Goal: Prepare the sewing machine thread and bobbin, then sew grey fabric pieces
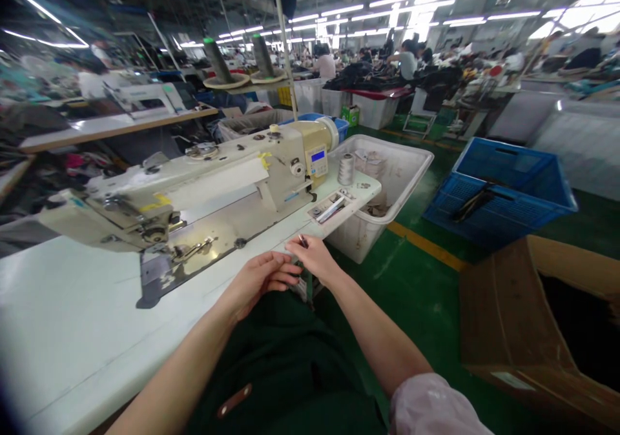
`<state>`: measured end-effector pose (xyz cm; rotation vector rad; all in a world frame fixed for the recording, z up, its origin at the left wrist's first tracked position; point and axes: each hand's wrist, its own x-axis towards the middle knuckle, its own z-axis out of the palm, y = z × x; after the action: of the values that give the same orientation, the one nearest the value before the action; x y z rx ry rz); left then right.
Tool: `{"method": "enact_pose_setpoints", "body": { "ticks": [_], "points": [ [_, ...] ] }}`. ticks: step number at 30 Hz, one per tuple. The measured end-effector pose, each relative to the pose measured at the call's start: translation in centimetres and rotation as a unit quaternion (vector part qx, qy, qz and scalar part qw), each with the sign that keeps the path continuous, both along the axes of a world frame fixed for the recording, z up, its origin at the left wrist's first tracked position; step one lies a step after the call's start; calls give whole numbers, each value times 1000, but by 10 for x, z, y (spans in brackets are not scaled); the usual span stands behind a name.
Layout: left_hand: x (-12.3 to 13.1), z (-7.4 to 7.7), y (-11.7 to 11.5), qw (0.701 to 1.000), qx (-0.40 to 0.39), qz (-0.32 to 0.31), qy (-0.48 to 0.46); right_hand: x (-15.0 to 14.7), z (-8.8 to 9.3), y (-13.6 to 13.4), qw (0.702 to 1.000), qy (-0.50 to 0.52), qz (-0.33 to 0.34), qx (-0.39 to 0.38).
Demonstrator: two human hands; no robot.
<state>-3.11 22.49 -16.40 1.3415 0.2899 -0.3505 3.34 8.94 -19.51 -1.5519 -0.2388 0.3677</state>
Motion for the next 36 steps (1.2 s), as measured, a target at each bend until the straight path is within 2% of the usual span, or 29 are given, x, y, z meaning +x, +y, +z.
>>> {"method": "enact_pose_setpoints", "body": {
  "ticks": [3, 5, 6, 7, 9, 11, 13, 17, 24, 29, 36],
  "points": [
    [0, -13, -1, 999, 49, 7, -12, 13, -4, -6, 998, -43, 5, -37],
    [-3, -27, -3, 991, 132, -14, -25, 35, -6, -18, 990, -100, -44, -86],
    [-5, -35, -4, 979, 194, -37, -44, 49, -7, -26, 979, -132, -90, -128],
    [-8, -42, -4, 959, 266, -65, -68, 65, -7, -36, 960, -159, -145, -178],
    [-15, -55, -6, 900, 403, -123, -115, 96, -5, -58, 913, -188, -242, -271],
    [-22, -65, -7, 853, 476, -163, -142, 124, -1, -79, 879, -190, -288, -330],
    [-27, -71, -7, 847, 481, -174, -147, 144, 2, -94, 868, -183, -291, -357],
    [-32, -78, -3, 860, 457, -166, -154, 165, 5, -104, 854, -175, -264, -413],
    [-39, -85, 3, 871, 439, -179, -128, 180, 2, -98, 838, -158, -219, -473],
    [-40, -83, 2, 873, 435, -192, -105, 190, 5, -89, 826, -174, -215, -492],
    [-37, -85, 2, 883, 421, -178, -106, 197, 6, -76, 820, -193, -197, -502]
  ]
}}
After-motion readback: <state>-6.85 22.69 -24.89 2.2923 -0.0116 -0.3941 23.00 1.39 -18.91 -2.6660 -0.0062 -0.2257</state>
